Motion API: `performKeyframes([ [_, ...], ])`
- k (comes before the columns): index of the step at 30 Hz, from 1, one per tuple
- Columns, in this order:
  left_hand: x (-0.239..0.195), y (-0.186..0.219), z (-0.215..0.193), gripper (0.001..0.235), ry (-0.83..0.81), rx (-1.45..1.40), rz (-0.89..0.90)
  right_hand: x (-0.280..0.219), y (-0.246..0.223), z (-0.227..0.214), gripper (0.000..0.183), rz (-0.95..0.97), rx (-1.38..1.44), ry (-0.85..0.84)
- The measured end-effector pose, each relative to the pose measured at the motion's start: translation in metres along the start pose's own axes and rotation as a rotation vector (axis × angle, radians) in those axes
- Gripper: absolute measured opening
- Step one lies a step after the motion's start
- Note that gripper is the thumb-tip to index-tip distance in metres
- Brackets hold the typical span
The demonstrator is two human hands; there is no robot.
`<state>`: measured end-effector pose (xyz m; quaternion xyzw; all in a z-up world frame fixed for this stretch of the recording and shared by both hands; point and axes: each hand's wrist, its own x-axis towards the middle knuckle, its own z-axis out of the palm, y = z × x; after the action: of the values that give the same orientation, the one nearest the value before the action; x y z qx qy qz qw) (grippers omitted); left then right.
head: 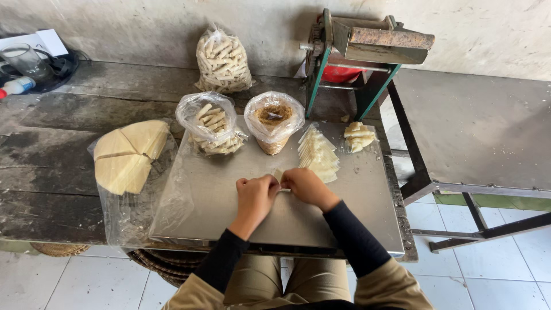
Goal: The person assembles small food items by placing a granular filling onto thin triangular wrappers and folding them into sealed packets. The person repeatedly scoops filling from a plastic bag and folds each wrapper individually on a metal table.
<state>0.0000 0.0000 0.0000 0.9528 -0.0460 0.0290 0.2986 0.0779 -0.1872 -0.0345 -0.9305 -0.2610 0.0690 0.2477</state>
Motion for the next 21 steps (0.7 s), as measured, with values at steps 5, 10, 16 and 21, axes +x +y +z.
performKeyframes([
  [5,0.019,-0.014,-0.005,0.021,0.008,-0.111,-0.019,0.011,-0.019,-0.027,0.017,-0.098,0.003,-0.04],
  [10,0.008,-0.023,0.003,0.015,0.269,0.055,0.386,-0.023,-0.025,-0.018,0.011,-0.282,0.061,0.212],
  [16,0.003,-0.024,0.012,0.01,0.339,0.219,0.487,-0.037,-0.026,0.007,0.01,-0.193,-0.117,0.374],
  [21,0.021,-0.016,-0.008,0.023,-0.06,-0.073,-0.098,-0.001,-0.013,-0.013,0.022,0.205,0.172,0.105],
])
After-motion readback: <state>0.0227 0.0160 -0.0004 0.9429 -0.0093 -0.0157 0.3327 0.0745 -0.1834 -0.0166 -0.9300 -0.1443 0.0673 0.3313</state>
